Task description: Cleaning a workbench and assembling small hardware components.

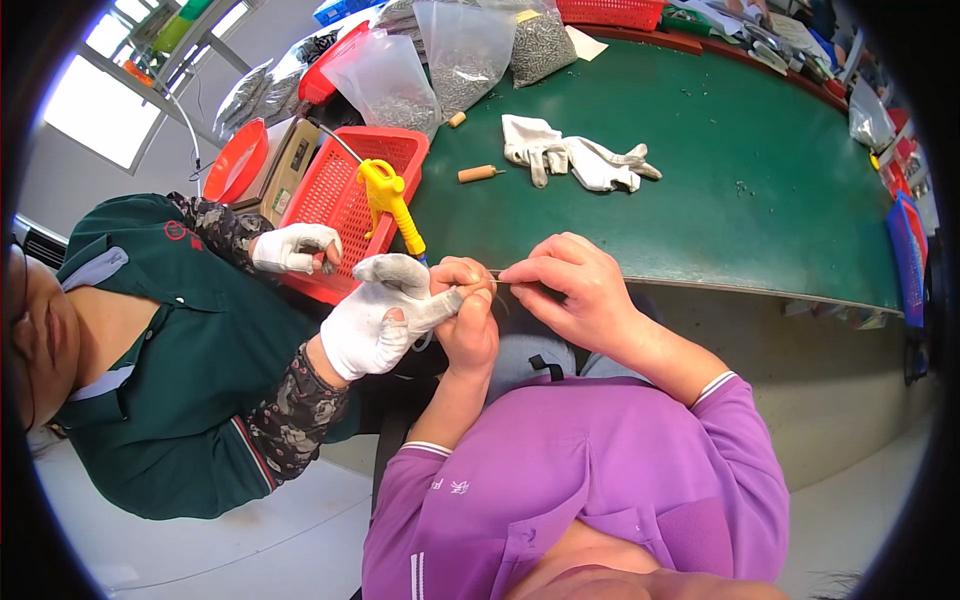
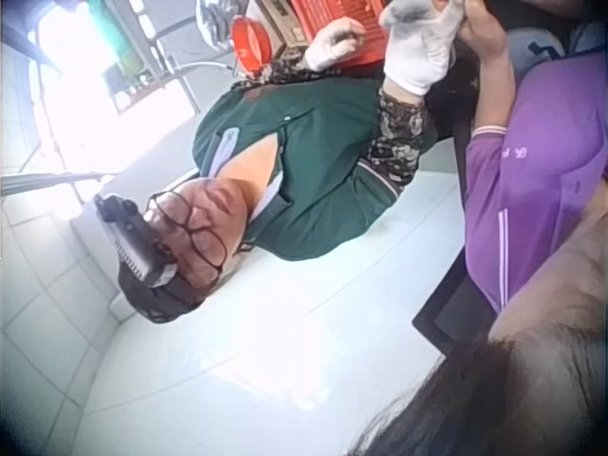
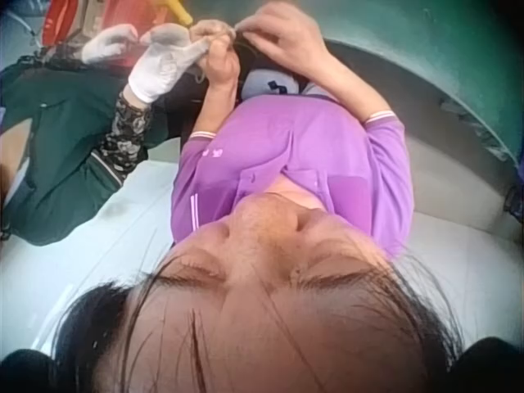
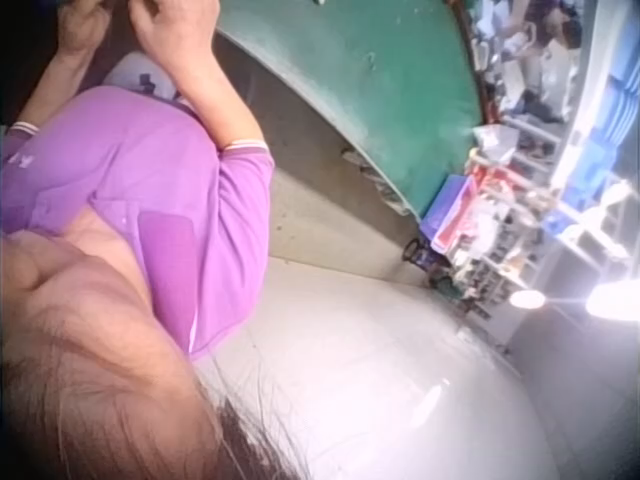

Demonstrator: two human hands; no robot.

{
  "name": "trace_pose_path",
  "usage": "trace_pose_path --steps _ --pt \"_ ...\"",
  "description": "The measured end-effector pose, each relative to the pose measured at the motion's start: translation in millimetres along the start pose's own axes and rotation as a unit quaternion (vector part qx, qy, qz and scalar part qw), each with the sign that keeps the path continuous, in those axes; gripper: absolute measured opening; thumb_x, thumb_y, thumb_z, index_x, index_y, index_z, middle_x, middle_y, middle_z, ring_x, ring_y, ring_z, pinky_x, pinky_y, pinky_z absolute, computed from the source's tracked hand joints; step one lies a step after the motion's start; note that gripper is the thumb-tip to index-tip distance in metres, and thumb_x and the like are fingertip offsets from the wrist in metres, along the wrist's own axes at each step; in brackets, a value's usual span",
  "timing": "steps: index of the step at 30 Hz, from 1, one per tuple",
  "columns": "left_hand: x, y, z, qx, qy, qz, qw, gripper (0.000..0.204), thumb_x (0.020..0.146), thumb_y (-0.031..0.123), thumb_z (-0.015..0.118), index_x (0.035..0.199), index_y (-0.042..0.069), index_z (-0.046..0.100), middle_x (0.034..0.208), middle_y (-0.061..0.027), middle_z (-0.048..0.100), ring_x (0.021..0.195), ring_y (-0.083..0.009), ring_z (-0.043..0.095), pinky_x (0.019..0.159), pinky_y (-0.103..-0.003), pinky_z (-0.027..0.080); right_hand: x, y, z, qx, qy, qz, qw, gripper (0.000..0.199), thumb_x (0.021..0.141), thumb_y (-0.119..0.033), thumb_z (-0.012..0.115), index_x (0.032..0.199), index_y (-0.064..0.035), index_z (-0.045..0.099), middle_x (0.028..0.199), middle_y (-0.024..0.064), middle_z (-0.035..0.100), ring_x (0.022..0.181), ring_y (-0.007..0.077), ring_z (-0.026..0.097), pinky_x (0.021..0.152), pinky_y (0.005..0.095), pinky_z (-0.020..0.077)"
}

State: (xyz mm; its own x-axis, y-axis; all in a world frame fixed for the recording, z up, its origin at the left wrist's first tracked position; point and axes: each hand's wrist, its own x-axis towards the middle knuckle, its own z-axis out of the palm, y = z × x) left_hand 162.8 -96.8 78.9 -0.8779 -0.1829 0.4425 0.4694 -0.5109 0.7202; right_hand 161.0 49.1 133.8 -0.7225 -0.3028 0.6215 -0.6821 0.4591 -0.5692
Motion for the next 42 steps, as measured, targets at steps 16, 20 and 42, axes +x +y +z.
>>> trace_pose_path --steps 16,20,42 --pt "-2 2 3 -0.015 0.016 -0.017 1.0 0.019 0.072 -0.002 0.048 0.088 0.005 0.042 0.083 -0.0057 0.043 0.068 -0.012 0.043 0.059 -0.023 0.039 -2 -3 6 0.043 -0.008 0.007 0.999 0.023 0.07 -0.004 0.068 0.092 -0.0108 0.067 0.072 0.0037 0.055 0.066 0.0196 0.053 0.056 0.0308 0.0432" --pt "-6 4 3 0.024 0.03 -0.036 0.999 0.02 0.075 0.001 0.052 0.093 0.004 0.042 0.087 -0.0066 0.045 0.071 -0.0112 0.045 0.06 -0.023 0.041 -2 -4 5 0.038 -0.028 0.027 0.998 0.018 0.073 -0.009 0.066 0.091 -0.0135 0.066 0.075 0.0032 0.055 0.073 0.0214 0.056 0.061 0.033 0.0465" --pt "-3 26 7 0.02 0.029 -0.14 0.989 0.02 0.08 -0.004 0.054 0.097 0.003 0.046 0.086 -0.0027 0.047 0.068 -0.0064 0.045 0.06 -0.019 0.039 -2 7 10 0.15 -0.013 0.046 0.988 0.017 0.072 -0.003 0.067 0.088 -0.0079 0.068 0.075 0.0038 0.059 0.072 0.0191 0.056 0.062 0.0309 0.0457"
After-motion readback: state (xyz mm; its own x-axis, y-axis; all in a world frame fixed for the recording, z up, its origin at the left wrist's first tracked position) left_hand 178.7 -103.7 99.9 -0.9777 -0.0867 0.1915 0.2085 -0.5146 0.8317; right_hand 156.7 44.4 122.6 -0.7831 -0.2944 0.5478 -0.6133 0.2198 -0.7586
